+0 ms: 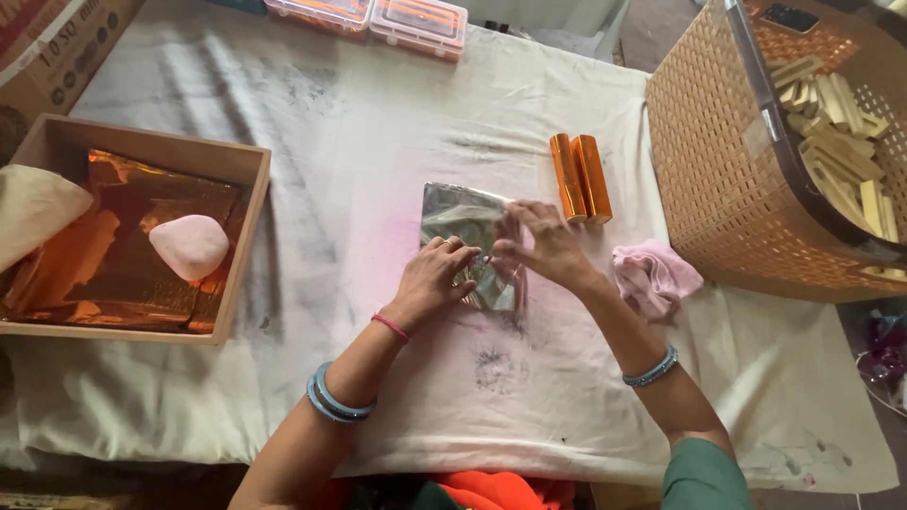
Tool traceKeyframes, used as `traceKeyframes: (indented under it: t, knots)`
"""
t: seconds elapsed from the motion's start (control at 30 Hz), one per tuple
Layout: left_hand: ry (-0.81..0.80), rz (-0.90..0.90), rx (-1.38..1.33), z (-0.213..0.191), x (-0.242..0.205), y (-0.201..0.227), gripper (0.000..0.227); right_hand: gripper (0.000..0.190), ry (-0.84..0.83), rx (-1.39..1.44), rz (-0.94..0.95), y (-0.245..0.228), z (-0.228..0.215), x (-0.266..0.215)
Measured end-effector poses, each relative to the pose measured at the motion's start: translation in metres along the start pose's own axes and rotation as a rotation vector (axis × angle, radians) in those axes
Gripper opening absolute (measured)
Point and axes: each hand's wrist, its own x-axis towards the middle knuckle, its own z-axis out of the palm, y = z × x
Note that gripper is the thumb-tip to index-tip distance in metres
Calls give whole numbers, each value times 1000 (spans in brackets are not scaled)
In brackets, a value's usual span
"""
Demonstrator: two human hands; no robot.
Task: Manually wrap a wooden stick in foil and polish it using a cloth.
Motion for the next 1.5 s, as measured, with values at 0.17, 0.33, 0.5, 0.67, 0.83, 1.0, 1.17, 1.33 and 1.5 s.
traceKeyframes:
  t: [0.17, 0.33, 0.5, 0.67, 0.83, 1.0, 1.17, 1.33, 1.5]
  knots:
    - [38, 53, 47, -1, 0, 2, 39, 39, 78, 89, -129, 12, 18, 0]
    - [100, 195, 95, -27, 0, 24, 52, 21, 105, 167, -43, 31, 35, 3]
    - [-22, 204, 205, -7, -1, 14, 38, 19, 132, 232, -24, 33, 36, 2]
    - [87, 213, 199, -2, 0, 4, 9, 22, 118, 436, 36, 24, 22, -1]
    - [107, 60, 58, 1, 6, -8, 14, 27, 94, 478, 131, 30, 22, -2]
    - [-10, -114, -111, -19, 4, 7, 21, 38, 1, 579, -113, 37, 20, -3]
    - [-130, 103, 97, -31, 2, 28, 33, 44, -61, 608, -96, 41, 20, -3]
    - [264, 289, 135, 1, 0, 2, 20, 45, -46, 539, -174, 42, 23, -3]
    - [109, 31, 18, 4, 5, -13, 10, 34, -28, 626, -90, 50, 32, -2]
